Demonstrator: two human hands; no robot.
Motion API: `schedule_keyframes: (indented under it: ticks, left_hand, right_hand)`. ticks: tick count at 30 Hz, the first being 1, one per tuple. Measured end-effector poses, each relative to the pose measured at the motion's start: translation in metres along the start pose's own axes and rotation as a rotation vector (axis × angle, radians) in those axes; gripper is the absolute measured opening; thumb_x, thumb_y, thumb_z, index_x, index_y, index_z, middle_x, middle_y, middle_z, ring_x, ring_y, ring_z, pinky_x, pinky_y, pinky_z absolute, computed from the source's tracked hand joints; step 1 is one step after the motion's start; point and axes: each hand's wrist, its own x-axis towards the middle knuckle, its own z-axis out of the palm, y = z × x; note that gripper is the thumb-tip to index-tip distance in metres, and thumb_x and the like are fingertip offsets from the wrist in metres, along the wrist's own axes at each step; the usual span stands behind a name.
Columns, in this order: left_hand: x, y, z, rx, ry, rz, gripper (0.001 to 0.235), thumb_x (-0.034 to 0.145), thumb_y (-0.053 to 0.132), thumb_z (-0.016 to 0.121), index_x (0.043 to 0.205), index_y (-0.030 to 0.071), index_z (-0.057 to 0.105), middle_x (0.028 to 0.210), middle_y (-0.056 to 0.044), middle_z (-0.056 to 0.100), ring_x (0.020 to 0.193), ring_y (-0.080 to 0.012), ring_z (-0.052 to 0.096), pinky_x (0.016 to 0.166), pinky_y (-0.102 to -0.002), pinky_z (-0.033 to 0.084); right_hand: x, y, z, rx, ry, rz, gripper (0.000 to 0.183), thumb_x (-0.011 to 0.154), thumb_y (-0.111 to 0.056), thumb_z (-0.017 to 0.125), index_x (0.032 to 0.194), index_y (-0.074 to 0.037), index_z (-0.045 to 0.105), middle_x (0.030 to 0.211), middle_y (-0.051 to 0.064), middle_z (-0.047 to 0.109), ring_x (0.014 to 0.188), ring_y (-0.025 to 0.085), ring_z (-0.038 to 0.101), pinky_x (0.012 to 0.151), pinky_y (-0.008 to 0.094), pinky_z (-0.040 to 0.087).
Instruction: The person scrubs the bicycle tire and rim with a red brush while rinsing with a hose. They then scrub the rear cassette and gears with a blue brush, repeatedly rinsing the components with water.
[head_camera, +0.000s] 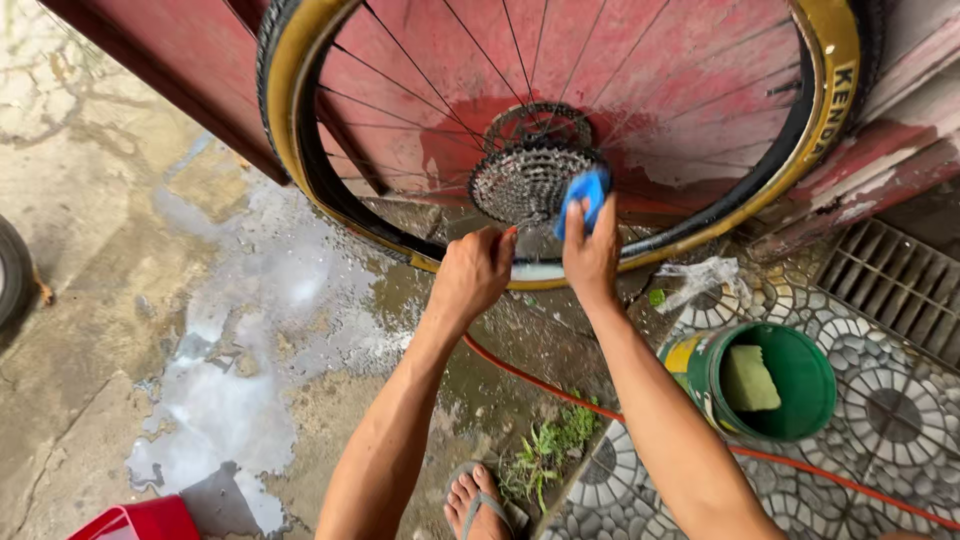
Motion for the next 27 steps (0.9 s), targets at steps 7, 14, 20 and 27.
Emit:
schedule_keyframes:
  ticks: [7,14,20,27]
  left_hand:
    - [0.012,0.03,-0.007,-0.079,0.186,0.074,0.036,0.105,0.026,0.058,0.085,-0.002,0.064,0.064,-0.024,0.061,0.059,-0.0431,0.063,0.053,-0.05,0.047]
    - [0.003,0.02,-0.004,-0.032,0.087,-0.073,0.037,0.104,0.029,0.055,0.085,-0.001,0.064,0.061,-0.022,0.064,0.052,-0.038,0.067,0.052,-0.049,0.049]
    - [-0.002,0.016,-0.011,0.005,0.086,-0.09,0.041,0.105,0.032,0.055,0.083,-0.003,0.062,0.065,-0.026,0.063,0.057,-0.0428,0.066,0.056,-0.052,0.05]
    - [0.003,0.007,0.007,0.046,0.122,-0.033,0.038,0.104,0.03,0.056,0.085,-0.001,0.064,0.069,-0.028,0.064,0.067,-0.0487,0.065,0.058,-0.056,0.05]
  right_hand:
    - [0.011,-0.047,-0.04,-0.094,-0.07,-0.112,0.026,0.105,-0.019,0.06,0.124,-0.003,0.059,0.095,0.018,0.068,0.082,0.035,0.069,0.07,0.045,0.052]
    - [0.054,-0.064,-0.03,-0.133,-0.115,-0.301,0.022,0.108,-0.02,0.062,0.122,-0.004,0.058,0.107,0.022,0.069,0.096,0.039,0.069,0.078,0.046,0.054]
    - [0.013,-0.064,-0.048,-0.111,-0.117,0.02,0.032,0.103,-0.022,0.063,0.129,-0.006,0.056,0.104,0.018,0.07,0.093,0.035,0.07,0.076,0.046,0.054]
    - [0.074,-0.079,-0.021,-0.41,-0.273,-0.636,0.015,0.097,-0.015,0.073,0.107,-0.009,0.064,0.098,0.015,0.067,0.095,0.038,0.067,0.081,0.051,0.052]
